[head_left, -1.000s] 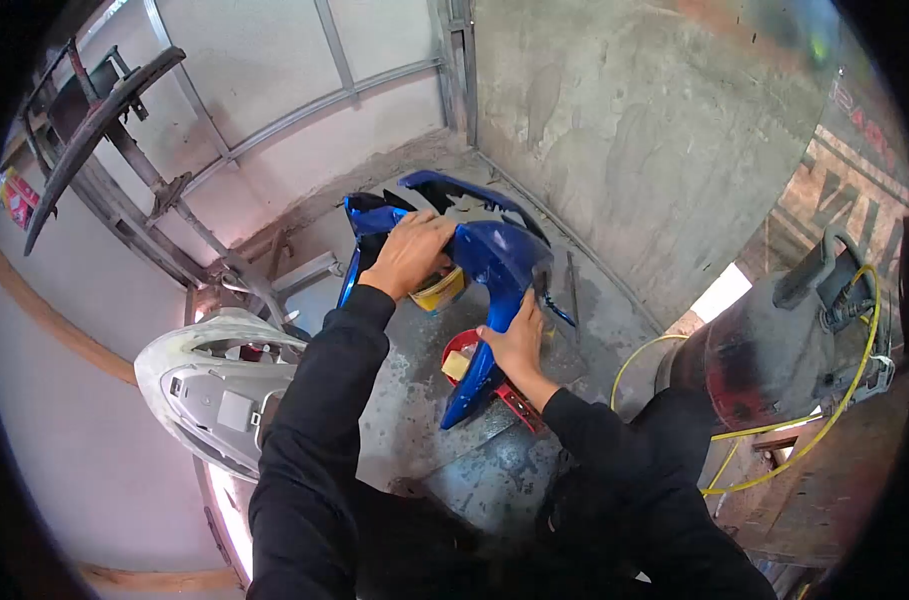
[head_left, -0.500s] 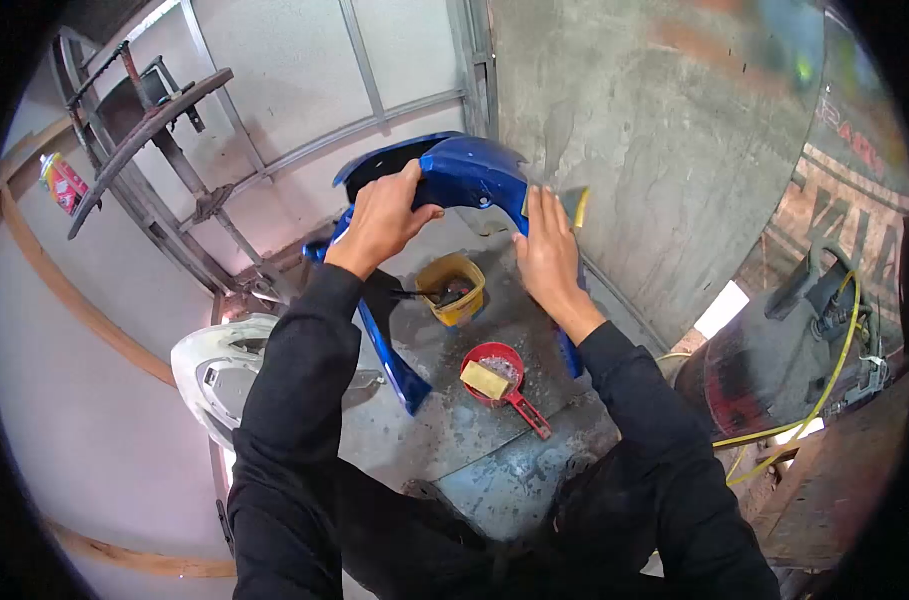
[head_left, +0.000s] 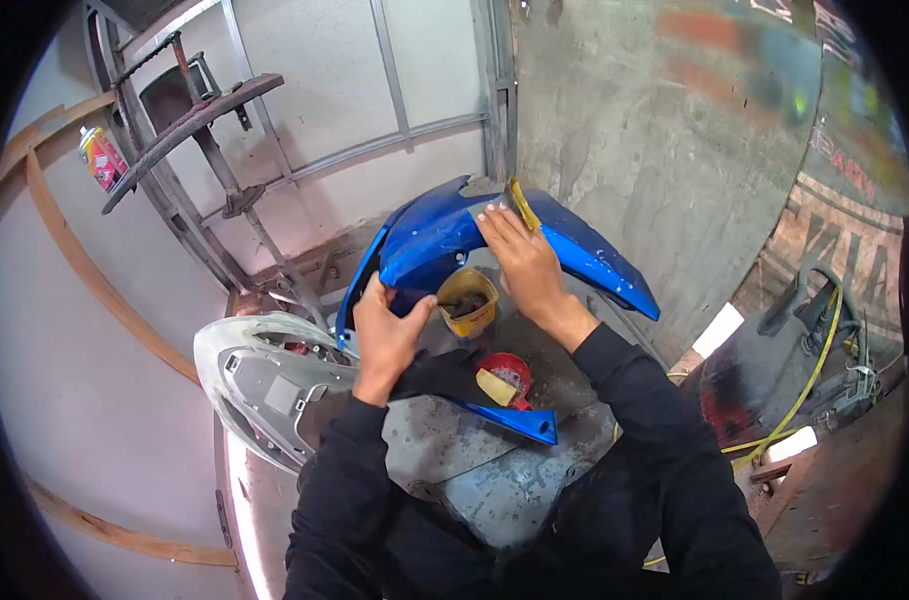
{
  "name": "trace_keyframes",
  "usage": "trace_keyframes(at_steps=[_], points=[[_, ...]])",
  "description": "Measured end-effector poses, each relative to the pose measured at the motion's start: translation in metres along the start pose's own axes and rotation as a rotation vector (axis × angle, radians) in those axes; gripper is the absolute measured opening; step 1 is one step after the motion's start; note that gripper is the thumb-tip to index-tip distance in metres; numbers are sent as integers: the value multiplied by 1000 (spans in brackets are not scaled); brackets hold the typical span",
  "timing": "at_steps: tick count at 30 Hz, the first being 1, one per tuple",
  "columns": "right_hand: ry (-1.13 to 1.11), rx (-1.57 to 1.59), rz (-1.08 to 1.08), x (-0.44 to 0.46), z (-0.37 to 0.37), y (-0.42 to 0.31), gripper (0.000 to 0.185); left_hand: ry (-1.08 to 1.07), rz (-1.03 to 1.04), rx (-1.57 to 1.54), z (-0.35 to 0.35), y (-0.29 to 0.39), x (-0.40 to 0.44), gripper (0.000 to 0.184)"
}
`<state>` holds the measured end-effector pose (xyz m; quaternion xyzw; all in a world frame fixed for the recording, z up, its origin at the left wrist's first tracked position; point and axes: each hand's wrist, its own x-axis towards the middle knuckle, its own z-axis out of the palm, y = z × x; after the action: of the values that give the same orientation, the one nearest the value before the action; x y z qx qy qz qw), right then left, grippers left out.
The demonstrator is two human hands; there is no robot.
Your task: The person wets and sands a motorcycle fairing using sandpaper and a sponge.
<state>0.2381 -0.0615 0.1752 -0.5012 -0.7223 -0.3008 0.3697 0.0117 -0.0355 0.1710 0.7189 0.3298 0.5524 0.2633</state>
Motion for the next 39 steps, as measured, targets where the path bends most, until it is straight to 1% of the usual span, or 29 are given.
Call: trace_keyframes(at_steps=[2, 3, 4, 6, 9, 10, 11, 16, 17, 20, 26, 27, 30, 31, 34, 38, 39], points=[[-31, 73, -14, -1, -5, -17, 57, 73, -11, 1, -1, -4, -20, 39], [9, 31, -67, -5, -3, -26, 56, 118, -19, -47, -1, 1, -30, 38], [6, 72, -75, -8, -5, -35, 55, 152, -39, -15, -1, 7, -39, 37], [-8, 157, -91, -11, -15, -50, 53, 172, -111, -92, -2, 11, -53, 33], [-13, 8, 8, -6, -22, -56, 47, 237, -114, -263, 7, 16, -64, 31], [-22, -37, 41, -4, -22, -57, 46, 253, -120, -272, 9, 16, -64, 32], [4, -11, 34, -4, -13, -56, 48, 268, -133, -278, 10, 17, -65, 32], [-18, 75, -19, -6, 3, -47, 55, 288, -201, -280, 17, 11, -70, 34], [-15, 72, -32, -8, 8, -44, 55, 277, -195, -316, 20, 2, -74, 34], [-27, 56, -24, -23, 12, -44, 57, 303, -227, -447, 27, 0, -82, 33], [-23, 39, 25, -46, 12, -42, 56, 175, -341, -432, 31, -8, -97, 32], [-31, 39, 28, -50, 11, -40, 57, 135, -339, -407, 30, -6, -97, 32], [-44, 20, 19, -53, 7, -37, 57, 82, -331, -460, 33, 1, -90, 32], [-59, 47, 11, -53, 3, -38, 57, -38, -372, -351, 30, -12, -91, 33], [-117, 65, 3, -59, -5, -47, 57, -103, -402, -490, 31, -13, -89, 33], [-120, -179, 65, -48, -10, -22, 56, -165, -415, -537, 33, -14, -86, 34], [-96, -166, 55, -42, -7, -18, 57, -177, -408, -521, 33, -11, -84, 34]])
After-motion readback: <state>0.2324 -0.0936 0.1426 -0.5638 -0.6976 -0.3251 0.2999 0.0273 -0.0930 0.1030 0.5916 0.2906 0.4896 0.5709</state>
